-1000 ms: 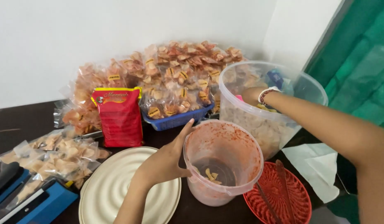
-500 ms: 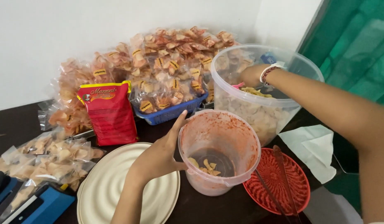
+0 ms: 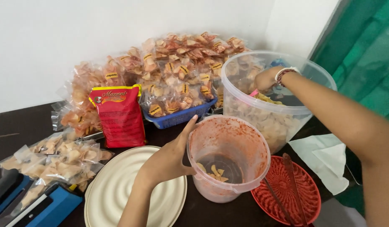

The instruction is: A person is manually packing snacks into small plastic bags, sealing them with a heat sealer, and transferring snacks between containers using a scoop.

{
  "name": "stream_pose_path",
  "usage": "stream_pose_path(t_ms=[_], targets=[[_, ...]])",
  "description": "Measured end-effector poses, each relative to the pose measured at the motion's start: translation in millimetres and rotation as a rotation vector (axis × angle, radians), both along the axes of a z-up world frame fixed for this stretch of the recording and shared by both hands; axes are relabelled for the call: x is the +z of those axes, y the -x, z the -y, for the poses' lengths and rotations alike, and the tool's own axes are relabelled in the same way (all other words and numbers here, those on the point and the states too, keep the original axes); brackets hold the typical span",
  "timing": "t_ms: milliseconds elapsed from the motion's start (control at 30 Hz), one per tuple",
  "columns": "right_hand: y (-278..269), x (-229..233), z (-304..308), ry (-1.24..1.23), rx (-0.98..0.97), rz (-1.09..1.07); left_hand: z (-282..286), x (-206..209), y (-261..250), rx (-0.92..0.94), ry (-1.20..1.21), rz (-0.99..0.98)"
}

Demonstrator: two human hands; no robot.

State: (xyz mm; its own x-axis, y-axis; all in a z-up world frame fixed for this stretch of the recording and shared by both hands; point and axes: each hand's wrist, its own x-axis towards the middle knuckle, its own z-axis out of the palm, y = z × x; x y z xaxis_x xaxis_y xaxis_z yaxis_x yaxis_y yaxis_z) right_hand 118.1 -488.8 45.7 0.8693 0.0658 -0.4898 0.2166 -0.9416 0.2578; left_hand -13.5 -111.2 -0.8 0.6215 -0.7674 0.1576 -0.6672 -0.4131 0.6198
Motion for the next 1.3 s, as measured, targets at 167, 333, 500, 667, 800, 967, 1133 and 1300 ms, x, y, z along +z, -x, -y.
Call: stream_pose_path(t_ms=[167,333,500,667,800,967,1133,1300], targets=[[-41,-53,38,-0.1,0.102,-0.024,2,0,1,0.009,-0.022,-0.003],[-5,-16,22,-0.157,-0.134,0.032,2,3,2,0.013,-0.031,-0.004],[-37,-41,56,-0.171,-0.011,-0.006,1,-1,-1,0.015,-0.032,-0.023],[-18,-36,12,-0.037,0.127,0.001,3,1,1,-0.001,-0.02,-0.01],[-12,-16,11,-0.214,-0.222,-0.051,0,-6,-3,-0.047,0.015,-0.005],[-58,-34,61,-0.407,-0.582,-0.201,0,-9,-7,-0.068,-0.009,-0.008],[-59,-80,18,-0.273,-0.398,-0.01,-1,-12,-7,-0.088,0.039,0.023],[-41,-29,22,-0.46,-0.499,-0.186,-1,-12,-7,-0.097,0.047,0.02]])
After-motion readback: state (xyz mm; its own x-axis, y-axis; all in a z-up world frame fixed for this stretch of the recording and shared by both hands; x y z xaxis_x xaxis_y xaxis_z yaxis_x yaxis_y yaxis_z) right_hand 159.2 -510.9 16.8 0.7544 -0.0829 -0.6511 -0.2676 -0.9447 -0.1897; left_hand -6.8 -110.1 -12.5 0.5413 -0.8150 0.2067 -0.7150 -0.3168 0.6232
